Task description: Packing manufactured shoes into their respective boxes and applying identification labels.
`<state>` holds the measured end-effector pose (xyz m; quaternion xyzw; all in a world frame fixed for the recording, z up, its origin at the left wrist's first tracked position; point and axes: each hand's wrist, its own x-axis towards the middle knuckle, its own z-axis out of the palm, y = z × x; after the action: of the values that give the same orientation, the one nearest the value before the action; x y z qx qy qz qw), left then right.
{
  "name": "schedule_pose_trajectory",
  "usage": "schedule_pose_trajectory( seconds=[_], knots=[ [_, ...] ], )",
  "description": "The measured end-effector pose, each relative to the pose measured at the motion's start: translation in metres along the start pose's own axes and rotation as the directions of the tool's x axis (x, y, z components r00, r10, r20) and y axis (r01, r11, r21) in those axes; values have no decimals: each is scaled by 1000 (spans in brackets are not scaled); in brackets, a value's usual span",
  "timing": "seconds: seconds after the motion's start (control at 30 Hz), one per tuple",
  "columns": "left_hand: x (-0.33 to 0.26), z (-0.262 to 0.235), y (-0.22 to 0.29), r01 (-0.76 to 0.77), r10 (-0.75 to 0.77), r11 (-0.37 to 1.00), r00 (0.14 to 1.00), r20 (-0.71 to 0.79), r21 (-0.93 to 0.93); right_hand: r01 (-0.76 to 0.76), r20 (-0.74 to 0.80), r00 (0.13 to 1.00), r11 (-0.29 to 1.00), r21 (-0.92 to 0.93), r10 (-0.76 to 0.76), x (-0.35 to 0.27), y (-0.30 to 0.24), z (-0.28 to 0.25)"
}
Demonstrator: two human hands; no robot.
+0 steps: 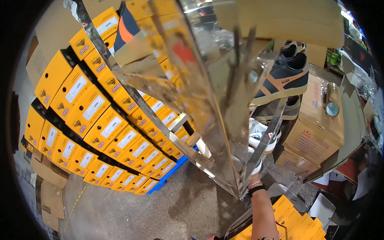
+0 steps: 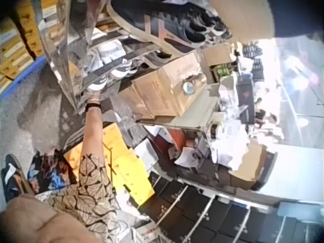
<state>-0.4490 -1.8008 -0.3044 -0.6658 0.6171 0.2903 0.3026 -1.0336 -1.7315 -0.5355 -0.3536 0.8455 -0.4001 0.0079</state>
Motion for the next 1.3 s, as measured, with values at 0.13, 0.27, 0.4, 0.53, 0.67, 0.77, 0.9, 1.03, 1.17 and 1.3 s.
schedule_pose_trajectory(
  seconds=[0.13,0.27,0.4,0.53,0.67,0.77,0.9,1.03,1.17,1.3],
  knots=[
    [21,-25,-70,-59,59,997,998,19,48,15,-45,999,1000,14,-15,-61,-79,-2],
    [48,-40,-148,-233,233,972,972,30,5,-205,-516,832,977,54,203,-197,-164,27],
    [78,-63,-209,-557,557,829,830,7,54,-343,-148,907,895,284,395,-357,-358,25],
    [66,-86,-201,-811,800,531,576,170,246,-393,316,915,735,553,251,-441,-574,-23],
    [31,-113,-208,-900,910,184,308,278,395,-558,372,811,789,258,452,-488,-663,11],
    [18,-112,-224,-896,985,-106,-36,168,432,-632,245,773,741,226,585,-502,-690,24],
    [-35,-141,-246,-830,942,-335,-297,156,445,-791,185,537,414,451,823,-508,-714,24],
    [-58,-151,-254,-770,889,-456,-419,186,445,-680,64,454,299,669,889,-499,-749,10],
    [-65,-143,-258,-699,882,-472,-368,295,538,-532,135,562,233,814,816,-495,-768,-10],
    [-104,-150,-264,-742,840,-453,-171,514,494,-437,273,662,63,897,698,-512,-756,-32]
  ],
)
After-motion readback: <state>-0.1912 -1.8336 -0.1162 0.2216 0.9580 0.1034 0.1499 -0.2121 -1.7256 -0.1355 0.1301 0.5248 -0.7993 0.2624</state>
